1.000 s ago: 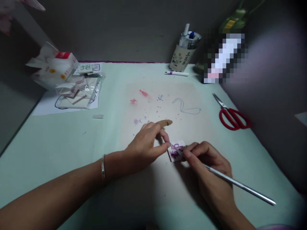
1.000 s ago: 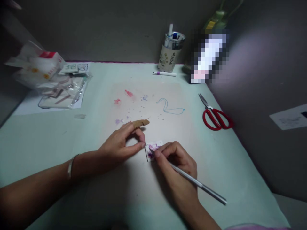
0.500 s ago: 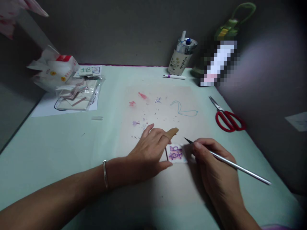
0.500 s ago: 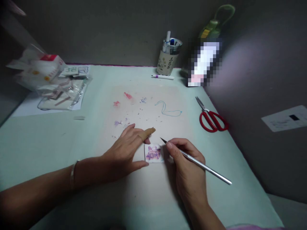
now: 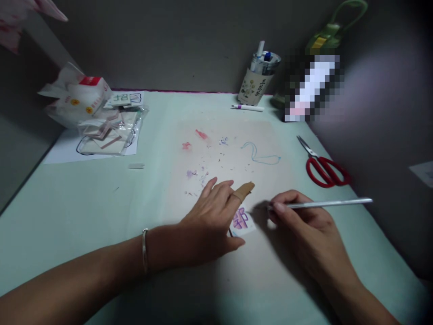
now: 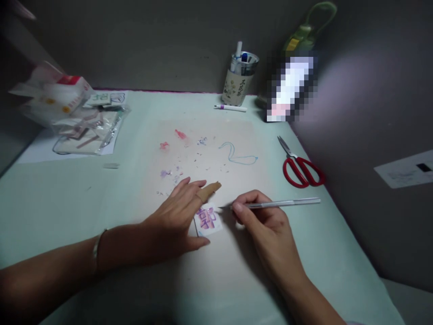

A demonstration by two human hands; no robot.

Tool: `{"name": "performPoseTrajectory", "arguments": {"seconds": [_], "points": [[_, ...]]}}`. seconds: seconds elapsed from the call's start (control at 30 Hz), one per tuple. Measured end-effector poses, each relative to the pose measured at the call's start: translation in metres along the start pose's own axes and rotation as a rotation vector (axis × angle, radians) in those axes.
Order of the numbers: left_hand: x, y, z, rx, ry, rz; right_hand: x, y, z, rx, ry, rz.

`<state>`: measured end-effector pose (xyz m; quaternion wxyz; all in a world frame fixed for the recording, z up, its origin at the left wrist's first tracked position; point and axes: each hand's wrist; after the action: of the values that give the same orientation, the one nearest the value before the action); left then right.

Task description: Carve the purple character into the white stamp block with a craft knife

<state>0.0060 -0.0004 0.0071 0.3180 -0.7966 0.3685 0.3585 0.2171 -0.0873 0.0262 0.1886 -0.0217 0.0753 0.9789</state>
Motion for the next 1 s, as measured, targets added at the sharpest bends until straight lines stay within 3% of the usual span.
{"name": "performPoseTrajectory", "arguments": {"seconds": [0.2, 0.5, 0.63, 1.0], "points": [[-0.011, 0.0, 0.016, 0.067, 0.087, 0.118, 0.008, 0.0, -0.002, -0.043, 0.089, 0.065], [-0.008, -0.011, 0.035, 0.051, 0.236, 0.102, 0.015, 0.007, -0.003, -0.188, 0.225, 0.115], [-0.009, -0.013, 0.037, 0.047, 0.228, 0.123, 0.018, 0.009, -0.005, -0.265, 0.28, 0.143], [-0.011, -0.014, 0.037, 0.034, 0.26, 0.16, 0.016, 0.007, -0.008, -0.303, 0.305, 0.195]]}}
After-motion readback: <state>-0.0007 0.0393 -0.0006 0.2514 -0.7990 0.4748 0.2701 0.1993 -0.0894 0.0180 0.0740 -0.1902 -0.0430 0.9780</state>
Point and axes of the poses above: each hand's wrist, its own y-axis away from the middle knuckle, its own x-axis out of the palm, z = x × y, and after that the axes turned 5 degrees about -y, right-handed
